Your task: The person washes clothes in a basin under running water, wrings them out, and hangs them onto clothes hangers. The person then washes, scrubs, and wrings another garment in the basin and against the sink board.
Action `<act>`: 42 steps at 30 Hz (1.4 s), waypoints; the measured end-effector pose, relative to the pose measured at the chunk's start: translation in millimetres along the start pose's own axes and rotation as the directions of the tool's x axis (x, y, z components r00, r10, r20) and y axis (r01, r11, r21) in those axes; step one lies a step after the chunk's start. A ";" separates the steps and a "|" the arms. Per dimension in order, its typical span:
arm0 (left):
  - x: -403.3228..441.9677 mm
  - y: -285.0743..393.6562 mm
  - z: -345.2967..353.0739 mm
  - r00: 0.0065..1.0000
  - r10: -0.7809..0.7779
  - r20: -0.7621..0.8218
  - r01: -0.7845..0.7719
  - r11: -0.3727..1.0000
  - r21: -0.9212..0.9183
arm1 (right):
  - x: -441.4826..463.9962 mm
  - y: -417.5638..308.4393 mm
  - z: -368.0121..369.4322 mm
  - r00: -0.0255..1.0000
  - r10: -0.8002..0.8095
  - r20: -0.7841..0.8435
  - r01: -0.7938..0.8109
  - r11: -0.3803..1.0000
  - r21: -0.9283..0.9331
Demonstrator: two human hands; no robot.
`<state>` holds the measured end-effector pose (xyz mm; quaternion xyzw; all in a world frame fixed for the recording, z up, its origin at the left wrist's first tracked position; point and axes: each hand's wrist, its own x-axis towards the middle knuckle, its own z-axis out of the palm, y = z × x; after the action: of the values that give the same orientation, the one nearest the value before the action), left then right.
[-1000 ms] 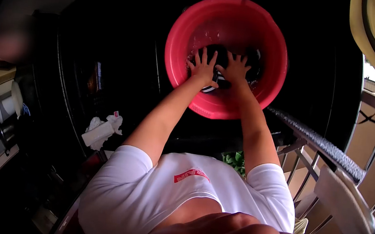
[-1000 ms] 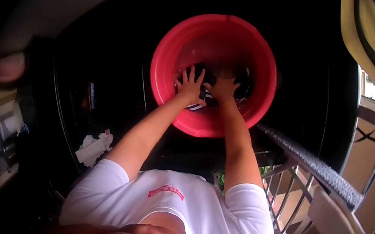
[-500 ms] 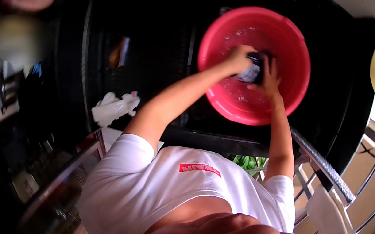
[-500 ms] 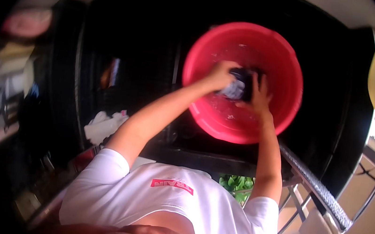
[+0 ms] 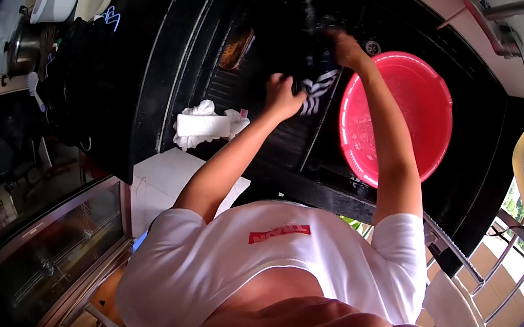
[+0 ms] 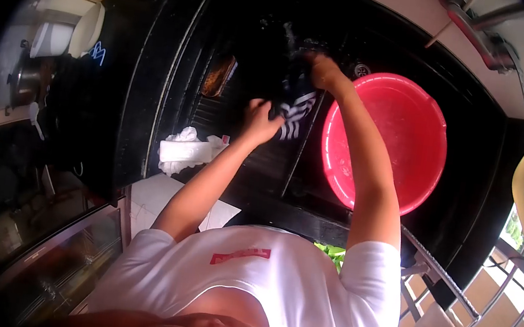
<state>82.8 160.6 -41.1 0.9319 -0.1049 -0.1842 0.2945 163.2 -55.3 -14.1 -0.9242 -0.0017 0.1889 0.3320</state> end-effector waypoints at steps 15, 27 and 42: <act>27.5 -38.7 34.3 0.931 0.305 -0.200 -0.186 0.869 0.458 | -59.5 -69.1 114.2 0.772 -0.328 -0.545 0.191 0.937 -0.293; 15.4 -21.9 8.0 0.868 0.341 -0.361 -0.356 0.934 0.024 | -68.3 -66.3 91.3 0.778 -0.145 -0.612 0.161 0.987 -0.030; 19.1 -25.1 12.8 0.881 0.400 -0.252 -0.364 0.914 0.177 | -83.9 -64.7 102.7 0.892 -0.200 -0.405 0.146 0.976 -0.161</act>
<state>97.2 168.5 -70.9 0.9259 -0.2548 0.0194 0.2783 57.3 47.3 -17.9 -0.9583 -0.0247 -0.0442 0.2812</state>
